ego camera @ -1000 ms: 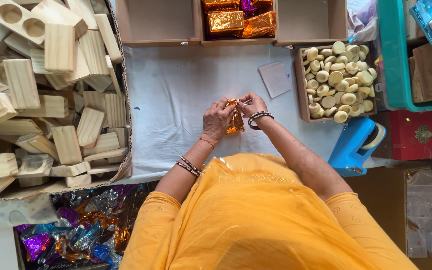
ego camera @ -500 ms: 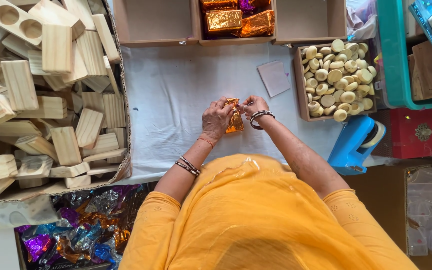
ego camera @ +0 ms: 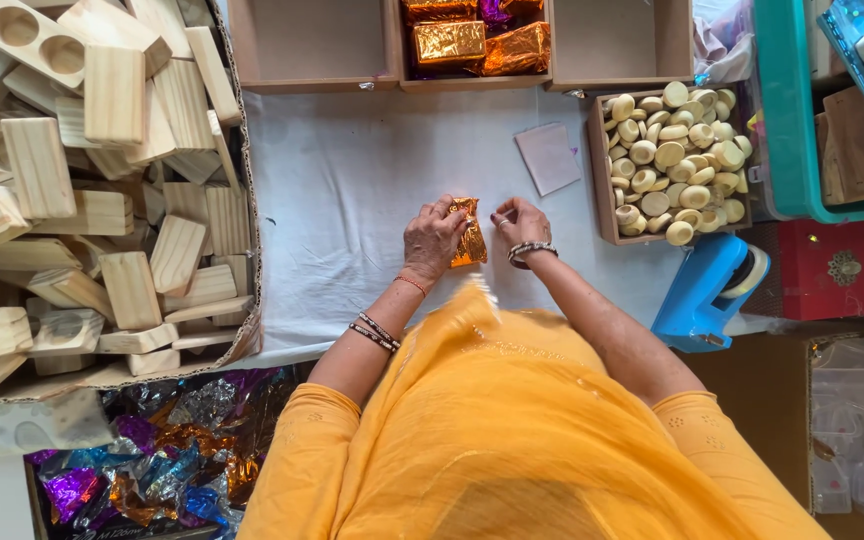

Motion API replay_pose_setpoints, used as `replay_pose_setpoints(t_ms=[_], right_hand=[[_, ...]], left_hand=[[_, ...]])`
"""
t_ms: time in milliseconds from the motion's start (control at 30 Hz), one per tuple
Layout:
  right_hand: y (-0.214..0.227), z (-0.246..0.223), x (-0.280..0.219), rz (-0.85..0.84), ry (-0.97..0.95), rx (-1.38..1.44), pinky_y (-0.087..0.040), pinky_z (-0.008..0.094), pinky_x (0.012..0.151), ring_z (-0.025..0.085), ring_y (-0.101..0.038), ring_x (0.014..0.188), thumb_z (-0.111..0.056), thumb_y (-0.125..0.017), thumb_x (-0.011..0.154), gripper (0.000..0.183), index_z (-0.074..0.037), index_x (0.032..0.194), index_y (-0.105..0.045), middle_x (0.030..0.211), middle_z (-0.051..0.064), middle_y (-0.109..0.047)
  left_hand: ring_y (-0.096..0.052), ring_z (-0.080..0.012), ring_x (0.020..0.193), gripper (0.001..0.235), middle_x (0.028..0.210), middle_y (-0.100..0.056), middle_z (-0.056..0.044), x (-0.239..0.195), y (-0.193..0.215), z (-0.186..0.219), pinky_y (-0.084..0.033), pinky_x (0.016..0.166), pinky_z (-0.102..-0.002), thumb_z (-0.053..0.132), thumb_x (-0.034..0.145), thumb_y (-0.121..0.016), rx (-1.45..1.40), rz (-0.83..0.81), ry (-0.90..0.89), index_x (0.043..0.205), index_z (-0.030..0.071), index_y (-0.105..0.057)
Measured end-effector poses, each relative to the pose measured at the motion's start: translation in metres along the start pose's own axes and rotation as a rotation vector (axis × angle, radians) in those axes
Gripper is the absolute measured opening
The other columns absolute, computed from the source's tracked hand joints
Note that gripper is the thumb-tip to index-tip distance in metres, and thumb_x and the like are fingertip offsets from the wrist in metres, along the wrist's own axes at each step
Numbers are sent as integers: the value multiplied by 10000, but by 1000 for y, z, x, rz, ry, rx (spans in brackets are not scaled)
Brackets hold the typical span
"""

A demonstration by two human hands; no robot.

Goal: The person wraps a wooden block in orange foil, folds the edges, and secures it with tape. Then, the person picks up another wooden block and sands its surfaces with a sanding block.

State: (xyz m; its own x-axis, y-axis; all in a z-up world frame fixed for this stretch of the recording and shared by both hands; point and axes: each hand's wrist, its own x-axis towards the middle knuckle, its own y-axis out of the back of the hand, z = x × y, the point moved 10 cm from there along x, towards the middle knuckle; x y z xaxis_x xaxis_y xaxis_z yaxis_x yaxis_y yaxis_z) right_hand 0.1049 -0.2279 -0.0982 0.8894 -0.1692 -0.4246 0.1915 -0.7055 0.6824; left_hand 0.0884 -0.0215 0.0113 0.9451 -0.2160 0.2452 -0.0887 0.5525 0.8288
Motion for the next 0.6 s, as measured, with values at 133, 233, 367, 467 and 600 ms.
replay_pose_setpoints(t_ms=[133,233,367,467,600], right_hand=[[25,-66,-46,177,363,-156,-569,402,701,244,-729,820,-142,-716,914,246,-192,1155,-706,971,48,-753],[19,-96,-67,165,537,-310,-573,433,696,292,-721,870,-72,-639,941,348,-238,1244,-684,1034,52,-733],[12,-84,-62,98,538,-383,-575,423,709,293,-721,873,-64,-611,937,400,-260,1280,-675,1032,40,-733],[13,-62,-49,84,461,-184,-577,392,762,263,-734,885,-54,-596,921,402,-244,1266,-678,1061,17,-752],[3,-16,-34,-2,210,36,-574,349,818,205,-743,867,-74,-595,917,369,-201,1253,-680,1081,-1,-773]], left_hand=[[-657,-214,1035,197,1228,-641,-3,-1,0,0,-575,797,-371,290,894,-725,0,7,0,1057,183,-757],[-660,-210,1025,188,1220,-647,1,-1,2,1,-578,787,-370,283,899,-726,7,15,0,1052,179,-756],[-662,-205,1021,173,1208,-651,7,-2,2,1,-581,778,-364,283,920,-719,16,27,-16,1048,172,-753],[-656,-207,1060,201,1226,-648,-4,-8,-5,-1,-578,788,-365,296,947,-708,18,25,-25,1091,163,-753],[-586,-272,1223,553,1341,-591,-106,-14,11,14,-542,891,-424,486,863,-745,25,-26,-47,1247,93,-676]])
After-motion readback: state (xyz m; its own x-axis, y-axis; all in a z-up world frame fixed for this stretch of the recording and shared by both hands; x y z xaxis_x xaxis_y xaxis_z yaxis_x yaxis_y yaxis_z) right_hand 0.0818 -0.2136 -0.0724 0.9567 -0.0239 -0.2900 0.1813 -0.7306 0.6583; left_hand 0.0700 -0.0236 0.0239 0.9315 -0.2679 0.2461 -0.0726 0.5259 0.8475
